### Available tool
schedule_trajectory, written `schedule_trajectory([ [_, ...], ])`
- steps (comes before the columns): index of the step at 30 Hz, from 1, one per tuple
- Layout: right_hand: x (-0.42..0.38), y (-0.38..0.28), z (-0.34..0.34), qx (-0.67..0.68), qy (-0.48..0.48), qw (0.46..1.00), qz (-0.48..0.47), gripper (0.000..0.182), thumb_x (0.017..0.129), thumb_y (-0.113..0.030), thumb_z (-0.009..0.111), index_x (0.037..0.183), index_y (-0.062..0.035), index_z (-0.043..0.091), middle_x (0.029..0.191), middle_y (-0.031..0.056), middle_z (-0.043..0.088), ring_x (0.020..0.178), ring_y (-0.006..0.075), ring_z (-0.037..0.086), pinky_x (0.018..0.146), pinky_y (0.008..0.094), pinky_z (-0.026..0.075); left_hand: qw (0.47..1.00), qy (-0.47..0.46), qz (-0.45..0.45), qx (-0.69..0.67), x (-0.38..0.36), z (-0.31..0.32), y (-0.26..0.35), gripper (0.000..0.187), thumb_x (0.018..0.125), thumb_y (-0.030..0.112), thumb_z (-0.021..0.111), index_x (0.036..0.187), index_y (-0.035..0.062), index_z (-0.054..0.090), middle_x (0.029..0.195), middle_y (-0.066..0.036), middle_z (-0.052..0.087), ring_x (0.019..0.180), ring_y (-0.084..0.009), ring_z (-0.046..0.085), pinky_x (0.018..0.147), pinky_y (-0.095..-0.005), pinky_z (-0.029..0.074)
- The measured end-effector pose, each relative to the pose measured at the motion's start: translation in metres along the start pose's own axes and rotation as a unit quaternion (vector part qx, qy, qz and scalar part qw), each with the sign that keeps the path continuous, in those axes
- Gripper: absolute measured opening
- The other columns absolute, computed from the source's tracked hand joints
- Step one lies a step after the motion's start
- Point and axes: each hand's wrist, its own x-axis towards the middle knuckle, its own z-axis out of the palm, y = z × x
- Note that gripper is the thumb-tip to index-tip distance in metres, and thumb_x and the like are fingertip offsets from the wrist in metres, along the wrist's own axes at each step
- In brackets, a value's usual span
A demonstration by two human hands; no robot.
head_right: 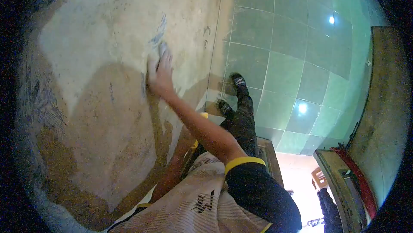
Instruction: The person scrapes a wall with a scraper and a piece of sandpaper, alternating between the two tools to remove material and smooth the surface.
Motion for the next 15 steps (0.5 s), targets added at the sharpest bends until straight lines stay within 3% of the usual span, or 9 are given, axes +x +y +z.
schedule_trajectory([
  [2,-0.062,-0.003,0.013,-0.018,0.009,1.0,-0.001,0.071,0.099,-0.034,0.038,0.146,0.0075,0.005,0.153,0.0293,0.006,0.143,0.0436,0.005,0.115,0.0505,0.008,1.0,-0.002,0.013,0.004,0.006,-0.005,0.008,0.042,0.092,0.042,0.057,0.079,0.0024,0.058,0.065,-0.006,0.057,0.056,-0.0187,0.055,0.051,-0.0368,0.042],
  [4,-0.098,-0.016,0.006,0.048,-0.096,0.992,0.066,0.07,0.099,-0.033,0.038,0.146,0.0082,0.007,0.152,0.0308,0.01,0.142,0.0445,0.007,0.115,0.0456,0.011,1.0,0.003,0.017,0.004,0.012,-0.005,0.014,0.043,0.092,0.043,0.057,0.078,0.0019,0.059,0.064,-0.006,0.057,0.056,-0.0194,0.055,0.051,-0.0374,0.042],
  [5,-0.069,-0.002,0.015,0.029,-0.051,0.993,0.101,0.069,0.099,-0.031,0.037,0.146,0.008,0.005,0.151,0.0316,0.012,0.142,0.0437,0.008,0.116,0.0445,0.01,1.0,0.007,0.015,0.005,0.008,-0.005,0.014,0.043,0.092,0.043,0.057,0.078,0.0017,0.059,0.064,-0.006,0.057,0.056,-0.0198,0.056,0.051,-0.0377,0.042],
  [8,0.0,0.017,-0.004,0.058,-0.042,0.987,0.147,0.07,0.099,-0.031,0.037,0.146,0.0083,0.003,0.151,0.0321,0.012,0.142,0.0437,0.006,0.116,0.0439,0.008,1.0,0.014,0.02,0.01,0.005,0.001,0.017,0.044,0.092,0.043,0.056,0.077,0.0011,0.059,0.062,-0.007,0.057,0.056,-0.0209,0.056,0.051,-0.0386,0.043],
  [9,-0.017,0.009,0.005,0.039,0.012,0.998,0.055,0.07,0.099,-0.031,0.037,0.145,0.01,0.004,0.15,0.0345,0.012,0.142,0.0446,0.005,0.116,0.0445,0.008,0.999,0.016,0.025,0.013,0.003,-0.003,0.017,0.045,0.092,0.043,0.056,0.077,0.0009,0.059,0.062,-0.007,0.057,0.055,-0.0213,0.056,0.051,-0.0389,0.043],
  [11,-0.087,-0.023,0.012,0.046,-0.045,0.996,0.064,0.069,0.099,-0.031,0.036,0.143,0.0134,0.008,0.148,0.0367,0.012,0.142,0.0455,0.004,0.116,0.0463,0.008,0.999,0.018,0.039,0.02,0.013,-0.005,0.029,0.046,0.092,0.043,0.056,0.077,0.0004,0.06,0.061,-0.007,0.057,0.055,-0.022,0.057,0.051,-0.0395,0.043],
  [14,-0.1,-0.053,0.011,-0.007,-0.075,0.997,-0.017,0.068,0.099,-0.028,0.038,0.142,0.0161,0.01,0.148,0.0382,0.01,0.142,0.0463,0.004,0.116,0.0474,0.007,0.997,0.027,0.056,0.034,0.013,-0.006,0.036,0.046,0.092,0.044,0.056,0.077,0.0001,0.06,0.061,-0.007,0.057,0.055,-0.0228,0.057,0.051,-0.04,0.043],
  [15,-0.068,-0.031,0.017,-0.033,-0.045,0.998,-0.042,0.07,0.098,-0.028,0.04,0.142,0.0161,0.008,0.148,0.0384,0.007,0.142,0.0467,0.002,0.116,0.0481,0.006,0.996,0.033,0.067,0.041,0.012,-0.006,0.037,0.046,0.092,0.044,0.056,0.077,-0.0001,0.06,0.062,-0.008,0.058,0.056,-0.0233,0.057,0.051,-0.0402,0.043],
])
